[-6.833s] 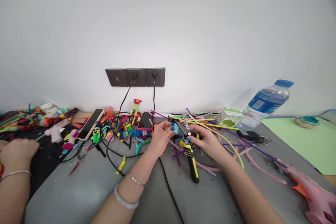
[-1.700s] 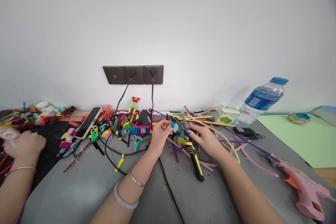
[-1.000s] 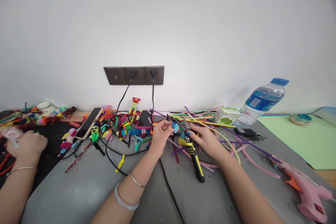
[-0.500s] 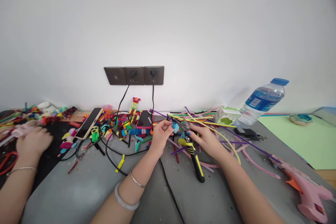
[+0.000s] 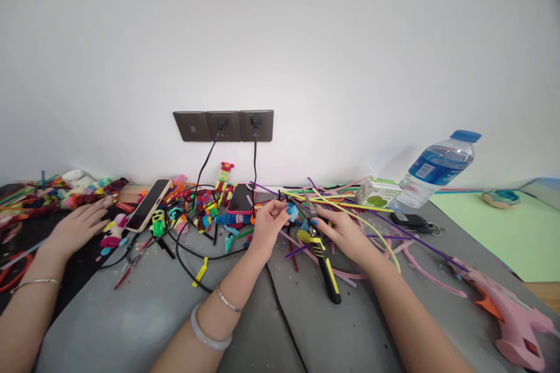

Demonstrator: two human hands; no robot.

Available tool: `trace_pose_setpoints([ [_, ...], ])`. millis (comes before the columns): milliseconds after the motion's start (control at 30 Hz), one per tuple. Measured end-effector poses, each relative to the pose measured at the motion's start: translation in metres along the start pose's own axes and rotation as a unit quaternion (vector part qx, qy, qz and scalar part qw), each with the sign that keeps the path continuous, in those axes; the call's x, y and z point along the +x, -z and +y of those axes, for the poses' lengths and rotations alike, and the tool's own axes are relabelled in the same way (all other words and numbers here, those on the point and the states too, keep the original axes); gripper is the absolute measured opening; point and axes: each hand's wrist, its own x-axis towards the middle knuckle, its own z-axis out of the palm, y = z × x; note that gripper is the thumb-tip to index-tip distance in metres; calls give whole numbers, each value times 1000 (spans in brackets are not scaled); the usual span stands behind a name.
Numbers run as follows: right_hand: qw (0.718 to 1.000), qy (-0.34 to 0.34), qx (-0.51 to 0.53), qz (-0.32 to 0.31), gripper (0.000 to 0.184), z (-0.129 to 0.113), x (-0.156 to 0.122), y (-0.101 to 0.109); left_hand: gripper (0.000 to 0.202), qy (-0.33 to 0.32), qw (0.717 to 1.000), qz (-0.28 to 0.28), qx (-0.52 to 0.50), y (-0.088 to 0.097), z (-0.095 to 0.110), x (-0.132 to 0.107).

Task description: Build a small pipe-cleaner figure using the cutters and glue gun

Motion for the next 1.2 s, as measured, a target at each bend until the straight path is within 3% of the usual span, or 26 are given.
trace_pose_setpoints([
  [1200,999,-6,37,-15,42,6,1,-1,41,-7,1000,19,-10,2,-3,0],
])
